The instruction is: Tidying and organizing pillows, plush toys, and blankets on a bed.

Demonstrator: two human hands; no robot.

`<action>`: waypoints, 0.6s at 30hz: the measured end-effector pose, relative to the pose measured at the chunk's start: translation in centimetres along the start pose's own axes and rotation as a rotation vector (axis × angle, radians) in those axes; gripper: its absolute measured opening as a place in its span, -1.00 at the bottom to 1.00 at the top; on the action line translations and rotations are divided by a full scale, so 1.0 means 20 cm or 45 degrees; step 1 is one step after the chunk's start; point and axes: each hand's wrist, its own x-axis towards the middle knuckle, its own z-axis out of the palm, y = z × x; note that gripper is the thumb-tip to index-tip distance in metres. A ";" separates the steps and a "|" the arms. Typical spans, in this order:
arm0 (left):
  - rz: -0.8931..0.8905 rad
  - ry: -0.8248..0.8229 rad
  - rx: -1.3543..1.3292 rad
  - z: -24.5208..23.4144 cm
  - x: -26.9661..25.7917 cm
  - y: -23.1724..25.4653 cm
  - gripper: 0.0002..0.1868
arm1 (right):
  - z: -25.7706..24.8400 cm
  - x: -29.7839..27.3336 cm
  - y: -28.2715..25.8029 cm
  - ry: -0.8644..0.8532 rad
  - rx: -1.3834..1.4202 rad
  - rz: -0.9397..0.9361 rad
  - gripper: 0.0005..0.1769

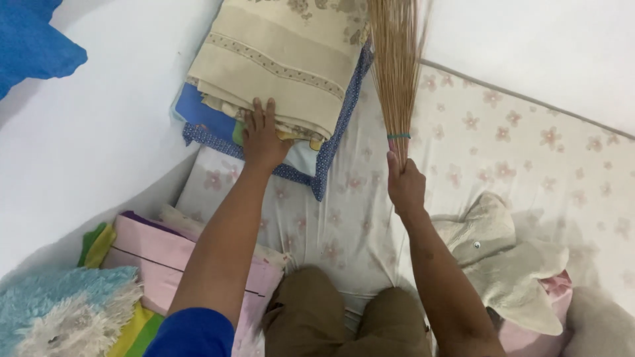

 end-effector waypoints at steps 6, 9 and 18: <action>0.006 0.032 0.111 0.13 0.07 -0.07 0.23 | -0.05 -0.20 -0.14 -0.129 0.031 -0.476 -0.32; -0.018 -0.082 0.042 -0.03 0.00 0.01 0.24 | 0.00 -0.12 -0.02 -0.196 -0.369 -0.171 -0.30; -0.004 -0.008 0.040 0.04 -0.05 0.00 0.19 | 0.24 -0.59 0.73 0.084 1.240 0.810 -0.34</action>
